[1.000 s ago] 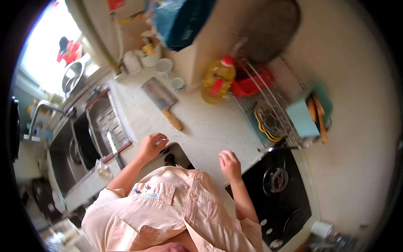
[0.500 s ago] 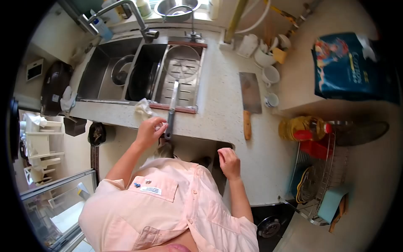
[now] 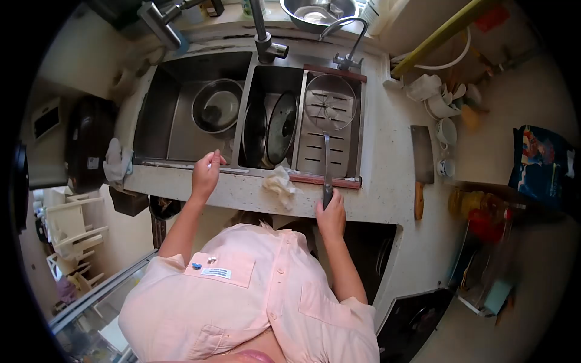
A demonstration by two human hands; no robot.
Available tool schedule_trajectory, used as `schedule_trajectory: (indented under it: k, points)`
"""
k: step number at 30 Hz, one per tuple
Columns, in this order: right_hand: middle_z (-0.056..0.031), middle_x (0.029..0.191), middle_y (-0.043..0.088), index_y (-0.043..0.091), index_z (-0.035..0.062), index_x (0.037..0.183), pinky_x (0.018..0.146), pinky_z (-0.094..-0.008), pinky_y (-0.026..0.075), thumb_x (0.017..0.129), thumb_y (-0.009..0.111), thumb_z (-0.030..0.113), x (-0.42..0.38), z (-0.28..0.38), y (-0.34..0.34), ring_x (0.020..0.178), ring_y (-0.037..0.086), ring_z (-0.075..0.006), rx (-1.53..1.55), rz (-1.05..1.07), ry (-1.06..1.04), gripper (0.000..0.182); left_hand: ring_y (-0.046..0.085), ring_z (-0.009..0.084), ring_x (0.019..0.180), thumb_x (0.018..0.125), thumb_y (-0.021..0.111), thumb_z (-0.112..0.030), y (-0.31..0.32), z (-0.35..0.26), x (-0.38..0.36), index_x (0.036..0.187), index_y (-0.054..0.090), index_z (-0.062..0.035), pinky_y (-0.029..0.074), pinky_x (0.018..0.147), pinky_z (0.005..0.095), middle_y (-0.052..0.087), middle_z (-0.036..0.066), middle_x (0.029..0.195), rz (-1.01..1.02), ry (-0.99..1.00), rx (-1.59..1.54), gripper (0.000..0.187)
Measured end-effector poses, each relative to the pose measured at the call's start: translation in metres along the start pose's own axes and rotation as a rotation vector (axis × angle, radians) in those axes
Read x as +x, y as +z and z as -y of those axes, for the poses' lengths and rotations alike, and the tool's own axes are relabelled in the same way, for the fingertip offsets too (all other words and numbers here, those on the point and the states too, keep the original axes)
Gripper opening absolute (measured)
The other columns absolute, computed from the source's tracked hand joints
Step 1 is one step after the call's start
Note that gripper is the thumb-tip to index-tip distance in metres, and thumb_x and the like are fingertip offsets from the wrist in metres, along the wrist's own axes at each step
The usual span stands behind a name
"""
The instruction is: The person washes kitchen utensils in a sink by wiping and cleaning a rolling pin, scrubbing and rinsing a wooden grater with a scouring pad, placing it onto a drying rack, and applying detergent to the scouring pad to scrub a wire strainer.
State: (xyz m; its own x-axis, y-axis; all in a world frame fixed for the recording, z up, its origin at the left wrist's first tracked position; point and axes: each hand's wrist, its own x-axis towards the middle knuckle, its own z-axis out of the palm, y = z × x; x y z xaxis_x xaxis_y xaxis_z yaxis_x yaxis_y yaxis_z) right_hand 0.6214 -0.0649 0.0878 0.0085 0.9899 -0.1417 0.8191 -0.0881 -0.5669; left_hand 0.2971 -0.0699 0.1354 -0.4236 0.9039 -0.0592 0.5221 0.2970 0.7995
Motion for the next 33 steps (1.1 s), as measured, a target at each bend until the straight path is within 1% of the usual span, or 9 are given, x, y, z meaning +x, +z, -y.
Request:
schedule_trajectory:
  k: [2,4,6,12,16,23,26,30,33]
  points:
    - [-0.0217,0.092,0.057,0.045,0.0,0.109,0.073,-0.0433,0.045,0.071,0.064,0.021,0.008,-0.009,0.007,0.085,0.056,-0.0392,0.102,0.027,0.105,0.047,0.052,0.0218,0.055,0.089,0.047,-0.035,0.006,0.003,0.009,0.072,0.058,-0.0021,0.04,0.054,0.0312,0.056,0.013,0.061,0.034,0.03,-0.038,0.039]
    - [-0.0108,0.077,0.058,0.048,-0.0006,0.097,0.062,-0.0326,0.046,0.07,0.06,0.015,0.019,-0.034,0.011,0.067,0.056,-0.0212,0.404,0.193,0.284,0.033,0.052,0.0174,0.056,0.088,0.049,-0.034,0.01,-0.009,0.016,0.074,0.059,-0.0012,0.04,0.054,0.0303,0.056,0.011,0.061,0.117,0.04,-0.101,0.037]
    - [-0.0044,0.069,0.054,0.049,-0.0012,0.09,0.056,-0.028,0.043,0.072,0.058,0.014,0.025,-0.002,-0.028,0.06,0.051,-0.0136,0.614,0.383,0.371,0.025,0.053,0.014,0.057,0.087,0.051,-0.032,0.024,-0.018,0.012,0.075,0.06,-0.0005,0.04,0.054,0.0294,0.057,0.009,0.061,0.208,0.018,-0.191,0.035]
    - [-0.0062,0.062,0.05,0.048,0.0002,0.084,0.053,-0.0296,0.041,0.075,0.056,0.016,-0.003,0.013,-0.094,0.056,0.05,-0.0138,0.391,0.301,0.254,0.019,0.042,0.0043,0.048,0.09,0.049,-0.025,0.053,-0.067,-0.003,0.082,0.061,-0.0031,0.036,0.046,0.0203,0.048,-0.002,0.056,0.572,-0.06,-0.418,0.026]
    - [-0.0149,0.067,0.053,0.05,-0.0011,0.091,0.058,-0.0336,0.043,0.074,0.058,0.019,-0.022,0.013,-0.122,0.058,0.052,-0.0243,0.303,0.304,0.119,0.027,0.048,0.0058,0.056,0.09,0.047,-0.023,0.076,-0.077,-0.012,0.098,0.058,-0.0036,0.04,0.052,0.0206,0.052,-0.001,0.063,0.814,-0.23,-0.62,0.023]
    - [-0.0211,0.076,0.057,0.053,0.0012,0.097,0.064,-0.0385,0.044,0.075,0.059,0.018,-0.01,0.08,-0.116,0.071,0.056,-0.0371,0.173,0.498,-0.099,0.029,0.054,0.006,0.073,0.092,0.045,-0.029,0.066,-0.079,-0.012,0.122,0.041,-0.0059,0.045,0.059,0.019,0.058,0.007,0.108,0.671,-0.579,-0.938,0.038]
    - [-0.021,0.079,0.058,0.053,0.0014,0.1,0.065,-0.0395,0.044,0.076,0.058,0.018,-0.002,0.108,-0.094,0.073,0.056,-0.0376,0.16,0.569,-0.247,0.03,0.056,0.0125,0.085,0.092,0.043,-0.026,0.047,-0.053,-0.007,0.114,0.047,-0.0044,0.045,0.065,0.0229,0.059,0.009,0.105,0.597,-0.584,-1.059,0.031]
    - [-0.0208,0.087,0.059,0.052,0.0005,0.104,0.067,-0.0407,0.044,0.077,0.058,0.018,0.007,0.156,-0.059,0.077,0.056,-0.0387,0.21,0.684,-0.359,0.033,0.058,0.013,0.082,0.093,0.042,-0.023,0.016,-0.026,0.004,0.114,0.046,-0.0043,0.047,0.066,0.0237,0.06,0.013,0.102,0.63,-0.556,-1.159,0.028]
    - [-0.0134,0.079,0.057,0.041,0.0021,0.12,0.062,-0.033,0.043,0.08,0.056,0.017,0.011,0.189,-0.014,0.071,0.056,-0.0225,0.427,0.878,-0.273,0.045,0.058,0.0128,0.077,0.091,0.045,-0.022,-0.01,-0.004,0.017,0.117,0.044,-0.0053,0.048,0.067,0.0255,0.061,0.012,0.098,0.526,-0.508,-1.188,0.031]
